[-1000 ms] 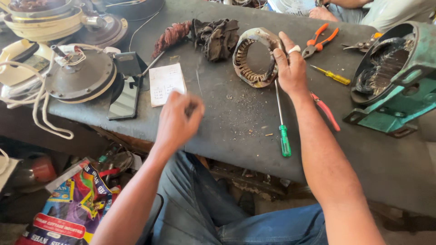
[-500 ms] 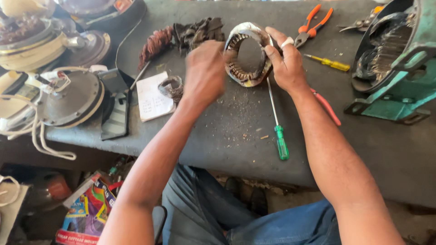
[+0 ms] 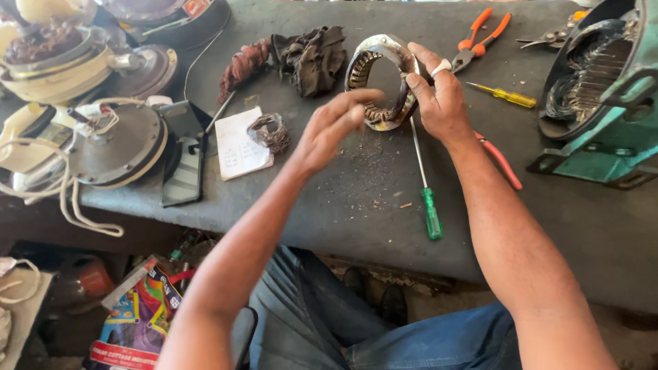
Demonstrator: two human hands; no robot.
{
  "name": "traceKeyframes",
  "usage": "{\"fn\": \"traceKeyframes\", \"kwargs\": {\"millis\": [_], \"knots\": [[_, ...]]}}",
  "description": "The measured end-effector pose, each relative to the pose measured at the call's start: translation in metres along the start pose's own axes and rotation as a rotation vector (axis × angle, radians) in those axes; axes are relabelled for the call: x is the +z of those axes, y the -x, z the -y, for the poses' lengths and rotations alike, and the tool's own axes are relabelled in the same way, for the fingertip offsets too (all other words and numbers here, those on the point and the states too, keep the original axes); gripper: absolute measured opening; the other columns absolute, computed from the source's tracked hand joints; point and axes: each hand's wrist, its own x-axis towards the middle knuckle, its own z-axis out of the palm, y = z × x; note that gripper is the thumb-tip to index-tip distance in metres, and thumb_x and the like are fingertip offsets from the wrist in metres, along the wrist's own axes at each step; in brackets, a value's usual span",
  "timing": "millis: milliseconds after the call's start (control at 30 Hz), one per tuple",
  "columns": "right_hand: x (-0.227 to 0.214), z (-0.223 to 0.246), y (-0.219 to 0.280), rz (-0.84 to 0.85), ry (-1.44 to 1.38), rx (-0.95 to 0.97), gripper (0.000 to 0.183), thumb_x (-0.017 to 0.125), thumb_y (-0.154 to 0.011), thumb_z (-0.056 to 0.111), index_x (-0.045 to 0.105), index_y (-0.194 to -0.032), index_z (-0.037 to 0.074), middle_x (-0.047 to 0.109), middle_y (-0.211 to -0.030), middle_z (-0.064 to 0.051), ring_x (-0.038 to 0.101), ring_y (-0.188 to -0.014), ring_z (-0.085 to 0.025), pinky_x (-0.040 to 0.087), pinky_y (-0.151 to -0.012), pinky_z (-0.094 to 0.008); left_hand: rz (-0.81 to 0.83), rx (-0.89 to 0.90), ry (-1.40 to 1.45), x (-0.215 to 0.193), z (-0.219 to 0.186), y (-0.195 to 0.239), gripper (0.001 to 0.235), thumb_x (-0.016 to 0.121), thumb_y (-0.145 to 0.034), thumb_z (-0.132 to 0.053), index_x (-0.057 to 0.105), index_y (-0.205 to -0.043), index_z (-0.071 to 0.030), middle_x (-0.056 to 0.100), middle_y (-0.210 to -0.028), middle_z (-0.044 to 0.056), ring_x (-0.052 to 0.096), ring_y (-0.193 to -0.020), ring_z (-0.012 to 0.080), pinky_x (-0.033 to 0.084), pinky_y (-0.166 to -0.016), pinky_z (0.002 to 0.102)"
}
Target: The person uses pliers and a screwdriver to remove copper windings from a motor stator. They repeatedly pull and cut the wires, then use the screwdriver to pry out remaining material, leaving the stator slots empty.
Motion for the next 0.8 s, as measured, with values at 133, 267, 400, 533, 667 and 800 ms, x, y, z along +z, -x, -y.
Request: {"fn": "traceKeyframes", "kwargs": {"millis": [133, 267, 400, 533, 667, 800], "knots": [[-0.003, 0.017, 0.001, 0.049, -0.005, -0.085, 0.042, 0.064, -0.108, 0.012, 0.056, -0.147, 0.002, 0.064, -0.138, -0.018, 0.06, -0.13, -0.03, 0.044, -0.114, -0.039, -0.248, -0.176, 0.824, 0.032, 0.028, -0.017, 0.031, 0.048, -0.111, -0.026, 0.052, -0.086, -0.007, 0.051, -0.08, 0.004, 0.047, -0.074, 0.015, 0.042, -0.071, 0.033], [-0.001, 0.028, 0.003, 0.102, -0.058, -0.09, 0.042, 0.062, -0.108, 0.004, 0.056, -0.149, 0.006, 0.065, -0.124, -0.012, 0.062, -0.118, -0.025, 0.047, -0.108, -0.034, -0.383, -0.29, 0.627, 0.037, 0.046, 0.0, 0.037, 0.048, -0.11, -0.025, 0.044, -0.076, -0.01, 0.039, -0.063, -0.003, 0.039, -0.053, 0.0097, 0.036, -0.053, 0.028], [0.004, 0.032, 0.0, 0.139, -0.075, -0.136, 0.043, 0.062, -0.107, 0.0, 0.058, -0.149, 0.009, 0.061, -0.117, -0.009, 0.06, -0.112, -0.022, 0.048, -0.105, -0.031, -0.452, -0.311, 0.611, 0.045, 0.051, 0.02, 0.036, 0.053, -0.107, -0.024, 0.044, -0.075, -0.011, 0.037, -0.059, -0.003, 0.037, -0.049, 0.0091, 0.035, -0.05, 0.028], [0.006, 0.034, -0.002, 0.173, -0.093, -0.143, 0.044, 0.061, -0.105, -0.001, 0.059, -0.148, 0.01, 0.061, -0.118, -0.007, 0.06, -0.11, -0.021, 0.048, -0.103, -0.031, -0.515, -0.3, 0.627, 0.053, 0.05, 0.024, 0.037, 0.054, -0.107, -0.025, 0.044, -0.075, -0.011, 0.036, -0.06, -0.004, 0.035, -0.049, 0.008, 0.033, -0.046, 0.028], [0.006, 0.037, 0.001, 0.187, -0.089, -0.192, 0.041, 0.063, -0.107, 0.001, 0.06, -0.147, 0.011, 0.062, -0.118, -0.008, 0.059, -0.108, -0.022, 0.049, -0.101, -0.033, -0.588, -0.341, 0.617, 0.054, 0.047, 0.027, 0.038, 0.054, -0.106, -0.024, 0.043, -0.072, -0.011, 0.037, -0.057, -0.003, 0.034, -0.047, 0.0087, 0.037, -0.046, 0.029], [0.007, 0.042, 0.003, 0.212, -0.114, -0.216, 0.041, 0.063, -0.108, 0.003, 0.058, -0.148, 0.013, 0.061, -0.121, -0.009, 0.06, -0.111, -0.024, 0.049, -0.102, -0.033, -0.642, -0.338, 0.591, 0.057, 0.044, 0.034, 0.039, 0.053, -0.106, -0.024, 0.043, -0.071, -0.011, 0.037, -0.058, -0.003, 0.034, -0.047, 0.0088, 0.038, -0.045, 0.029]]}}
